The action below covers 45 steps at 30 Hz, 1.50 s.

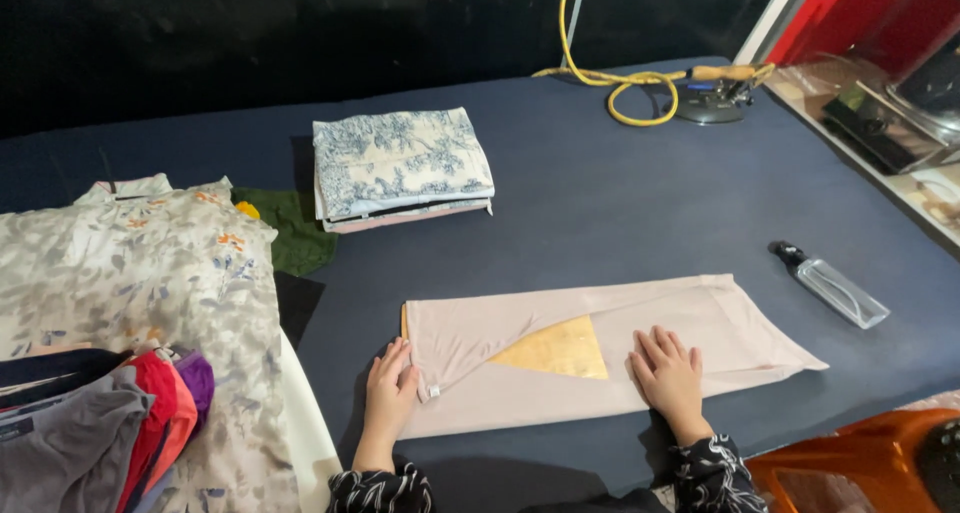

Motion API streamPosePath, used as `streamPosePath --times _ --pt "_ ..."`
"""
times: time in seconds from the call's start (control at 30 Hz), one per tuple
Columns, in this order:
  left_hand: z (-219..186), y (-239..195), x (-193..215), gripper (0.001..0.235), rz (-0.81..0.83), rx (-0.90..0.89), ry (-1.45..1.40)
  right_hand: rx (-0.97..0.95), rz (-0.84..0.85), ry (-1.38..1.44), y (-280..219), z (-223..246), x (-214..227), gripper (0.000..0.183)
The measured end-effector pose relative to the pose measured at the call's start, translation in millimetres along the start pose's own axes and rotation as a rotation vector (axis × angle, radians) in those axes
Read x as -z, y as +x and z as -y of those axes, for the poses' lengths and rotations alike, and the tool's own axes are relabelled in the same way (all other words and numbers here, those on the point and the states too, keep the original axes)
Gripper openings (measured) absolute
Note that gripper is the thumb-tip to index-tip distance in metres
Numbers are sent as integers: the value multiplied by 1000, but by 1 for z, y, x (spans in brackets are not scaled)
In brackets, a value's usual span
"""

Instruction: Folding a beige cloth neatly on a table using a wooden board as a template and a spray bottle for smoothing.

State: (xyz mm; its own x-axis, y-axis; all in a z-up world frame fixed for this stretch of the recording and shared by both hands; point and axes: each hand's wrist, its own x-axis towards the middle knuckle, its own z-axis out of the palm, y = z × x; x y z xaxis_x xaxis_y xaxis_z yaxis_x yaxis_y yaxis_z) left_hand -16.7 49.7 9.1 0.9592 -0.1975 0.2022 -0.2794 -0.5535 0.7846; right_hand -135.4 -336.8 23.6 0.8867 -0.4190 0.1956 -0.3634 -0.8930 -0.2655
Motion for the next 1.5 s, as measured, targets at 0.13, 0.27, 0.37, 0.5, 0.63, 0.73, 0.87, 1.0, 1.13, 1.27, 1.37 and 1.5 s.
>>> streamPosePath --times 0.13,0.27,0.37,0.5,0.63,0.73,0.87,1.0,1.13,1.27,1.37,1.5 --pt "-6 0 3 37 -5 5 10 -7 -13 -16 1 0 -2 42" --pt "-11 -1 5 37 4 8 11 -12 -5 -12 0 2 2 42" --pt "-3 0 1 36 -20 -23 26 -4 -19 -33 1 -3 -5 42" --pt "5 -2 -4 35 -56 -65 46 99 -153 -107 -2 -4 -5 39" --pt "4 0 -4 35 -51 -63 39 16 -59 -45 2 -3 -5 40" --pt "7 0 -6 35 -53 -62 45 2 -49 -37 1 -4 -6 40" --pt "8 -1 -6 35 -71 -76 54 -9 -31 -11 1 0 -1 40" --pt "5 -2 -4 36 -80 -73 50 37 -92 -54 0 -1 -4 40" --pt "-3 -1 -1 35 -56 -49 50 -2 -48 -16 2 -2 -3 40" --pt "-6 -2 1 35 -42 -32 36 -29 -21 20 0 1 0 40" --pt "-6 -2 2 35 -42 -25 39 -3 -38 0 0 0 0 40" --pt "-8 -1 2 35 -37 -5 36 -3 -48 -37 2 -5 -6 40"
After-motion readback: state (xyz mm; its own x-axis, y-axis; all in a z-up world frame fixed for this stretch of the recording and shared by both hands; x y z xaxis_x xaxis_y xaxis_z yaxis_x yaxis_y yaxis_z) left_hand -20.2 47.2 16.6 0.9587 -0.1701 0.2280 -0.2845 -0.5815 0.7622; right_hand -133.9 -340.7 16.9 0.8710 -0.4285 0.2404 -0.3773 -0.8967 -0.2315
